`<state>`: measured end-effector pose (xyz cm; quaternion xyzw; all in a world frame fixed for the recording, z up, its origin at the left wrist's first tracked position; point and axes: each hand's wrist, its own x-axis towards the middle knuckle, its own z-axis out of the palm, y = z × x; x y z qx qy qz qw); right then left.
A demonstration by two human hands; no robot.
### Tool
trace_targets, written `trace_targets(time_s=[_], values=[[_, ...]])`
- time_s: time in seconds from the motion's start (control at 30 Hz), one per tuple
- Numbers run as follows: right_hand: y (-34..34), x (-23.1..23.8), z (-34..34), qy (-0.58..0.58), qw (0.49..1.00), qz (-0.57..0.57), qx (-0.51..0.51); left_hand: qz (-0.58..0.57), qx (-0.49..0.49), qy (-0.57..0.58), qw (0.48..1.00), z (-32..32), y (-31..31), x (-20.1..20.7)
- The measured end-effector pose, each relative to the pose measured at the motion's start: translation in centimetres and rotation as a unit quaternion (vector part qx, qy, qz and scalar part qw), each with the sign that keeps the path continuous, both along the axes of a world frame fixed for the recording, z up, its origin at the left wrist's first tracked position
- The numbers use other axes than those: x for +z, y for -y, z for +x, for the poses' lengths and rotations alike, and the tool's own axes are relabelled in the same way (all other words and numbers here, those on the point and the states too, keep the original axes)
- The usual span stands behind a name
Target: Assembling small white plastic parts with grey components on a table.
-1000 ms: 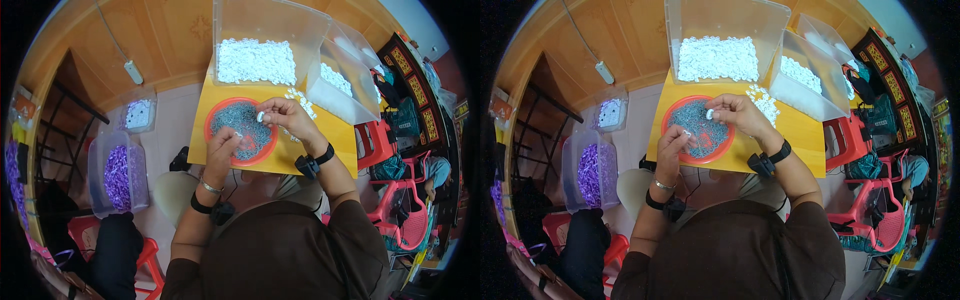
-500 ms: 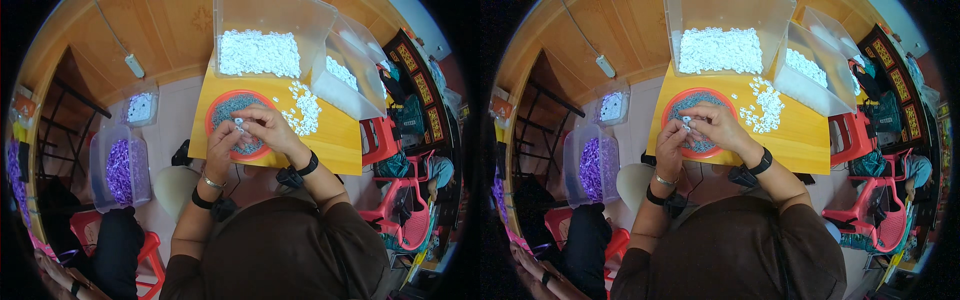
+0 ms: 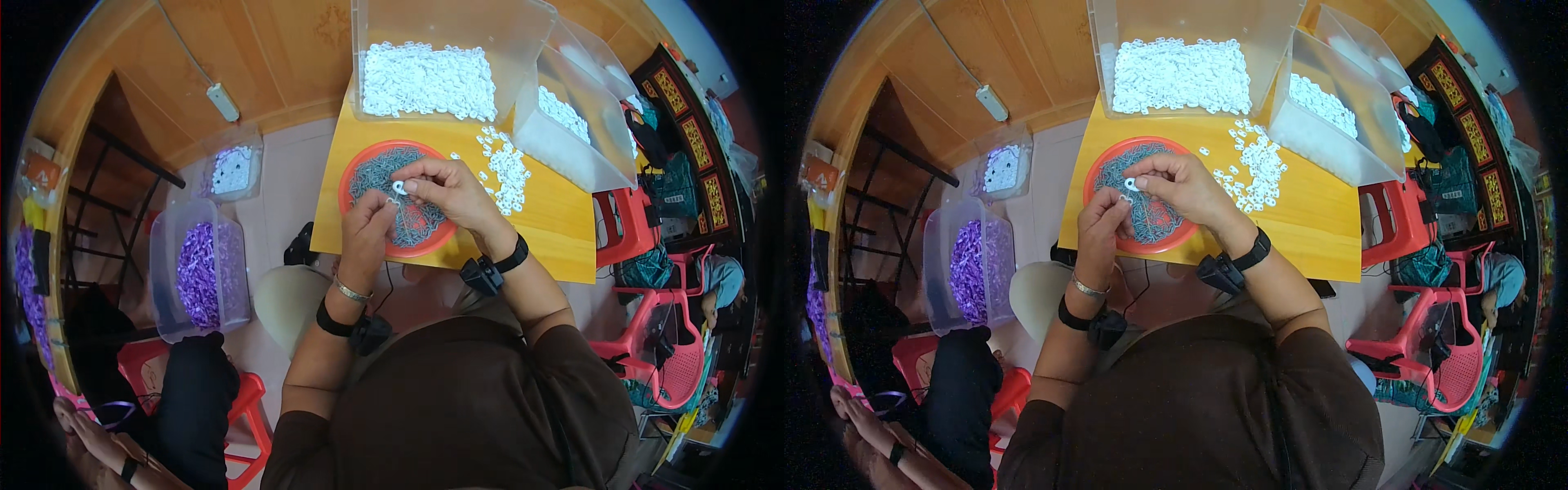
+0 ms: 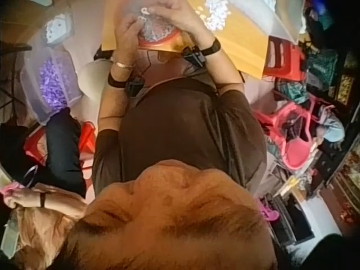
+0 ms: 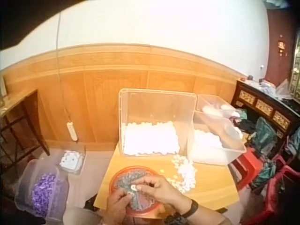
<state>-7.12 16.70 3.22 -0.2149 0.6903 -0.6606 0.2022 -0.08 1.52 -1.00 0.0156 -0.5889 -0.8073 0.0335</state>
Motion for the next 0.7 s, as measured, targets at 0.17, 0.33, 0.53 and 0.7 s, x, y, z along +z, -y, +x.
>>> trace_targets(time_s=[0.17, 0.33, 0.53, 0.7], values=[[0.1, 0.1, 0.1, 0.011, 1.0, -0.006, -0.004, -0.004, 0.004, 0.006, 1.0, 0.1, -0.1, 0.3], [0.2, 0.3, 0.3, 0.004, 1.0, -0.011, -0.006, -0.001, 0.005, 0.017, 1.0, 0.1, -0.1, 0.1], [-0.1, -0.5, 0.2, -0.037, 0.999, 0.017, 0.003, -0.026, 0.0, 0.018, 1.0, 0.1, -0.2, -0.2], [-0.1, -0.6, 0.7, -0.076, 0.996, 0.046, 0.012, -0.028, -0.006, 0.015, 0.999, 0.2, -0.2, -0.2]])
